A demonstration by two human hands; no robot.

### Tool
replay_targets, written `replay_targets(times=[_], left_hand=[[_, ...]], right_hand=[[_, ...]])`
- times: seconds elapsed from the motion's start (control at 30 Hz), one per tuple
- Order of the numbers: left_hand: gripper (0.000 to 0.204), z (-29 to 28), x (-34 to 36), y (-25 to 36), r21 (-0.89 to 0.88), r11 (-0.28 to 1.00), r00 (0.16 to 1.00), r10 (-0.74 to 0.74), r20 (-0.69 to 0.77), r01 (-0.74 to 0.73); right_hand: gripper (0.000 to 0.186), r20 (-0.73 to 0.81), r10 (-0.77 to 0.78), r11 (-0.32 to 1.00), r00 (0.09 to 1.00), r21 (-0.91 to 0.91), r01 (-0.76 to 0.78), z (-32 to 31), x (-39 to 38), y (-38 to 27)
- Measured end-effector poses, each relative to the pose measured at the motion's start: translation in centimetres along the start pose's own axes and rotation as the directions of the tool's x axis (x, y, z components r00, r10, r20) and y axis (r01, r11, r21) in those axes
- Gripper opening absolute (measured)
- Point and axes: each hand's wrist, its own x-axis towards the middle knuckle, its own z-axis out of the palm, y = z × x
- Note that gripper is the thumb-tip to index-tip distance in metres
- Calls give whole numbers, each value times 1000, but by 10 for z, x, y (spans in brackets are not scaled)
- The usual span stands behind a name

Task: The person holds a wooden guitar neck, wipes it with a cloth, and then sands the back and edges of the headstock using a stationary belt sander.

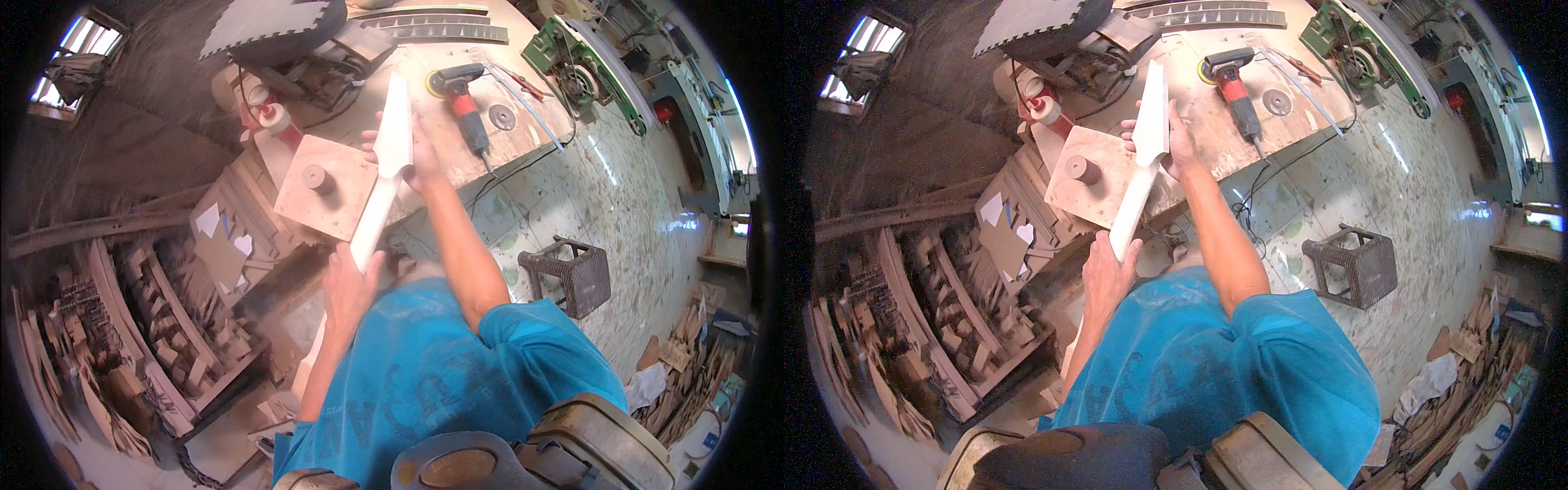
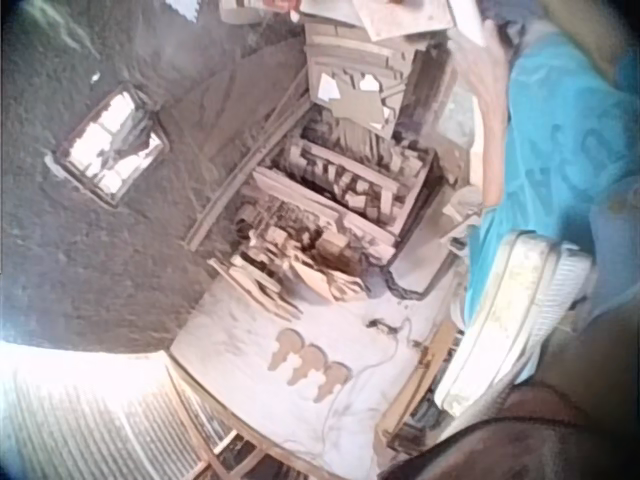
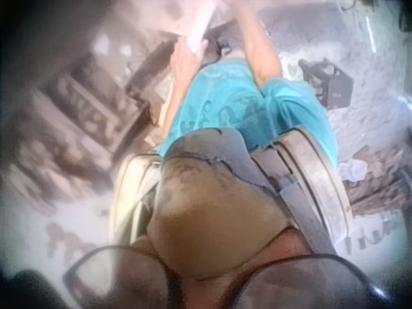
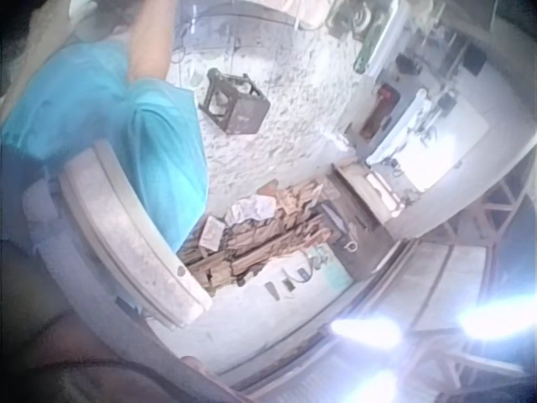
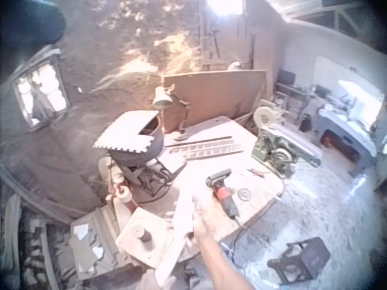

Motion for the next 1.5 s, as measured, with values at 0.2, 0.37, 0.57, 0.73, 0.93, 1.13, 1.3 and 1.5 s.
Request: replay_targets(times=[0.2,0.37,0.57,0.73,0.93,1.13,1.3,1.5], left_hand=[[53,-3,3,-5,87,990,990,118,-82,-110],[60,-9,6,-9,46,986,983,166,-73,-163],[61,-28,20,-30,-282,929,953,280,115,-239],[54,-33,40,-65,-679,732,844,394,364,-49],[79,-60,45,-79,-830,464,673,509,537,311],[100,-73,51,-96,-840,338,580,611,539,424],[106,-82,57,-108,-854,327,548,660,513,406],[106,-88,62,-120,-833,310,548,639,539,458]], right_hand=[[65,7,-20,998,1000,-62,21,1,-15,-10],[65,74,-60,995,995,-78,66,16,-43,-19],[61,78,-103,988,992,-108,111,31,-70,-20],[58,40,-214,962,976,-166,218,54,-89,-18],[60,13,-327,911,945,-261,319,75,-105,-8],[61,-25,-377,891,926,-283,355,114,-126,-4],[59,-18,-421,859,907,-329,392,139,-138,0],[57,31,-429,825,903,-393,406,172,-154,0]])
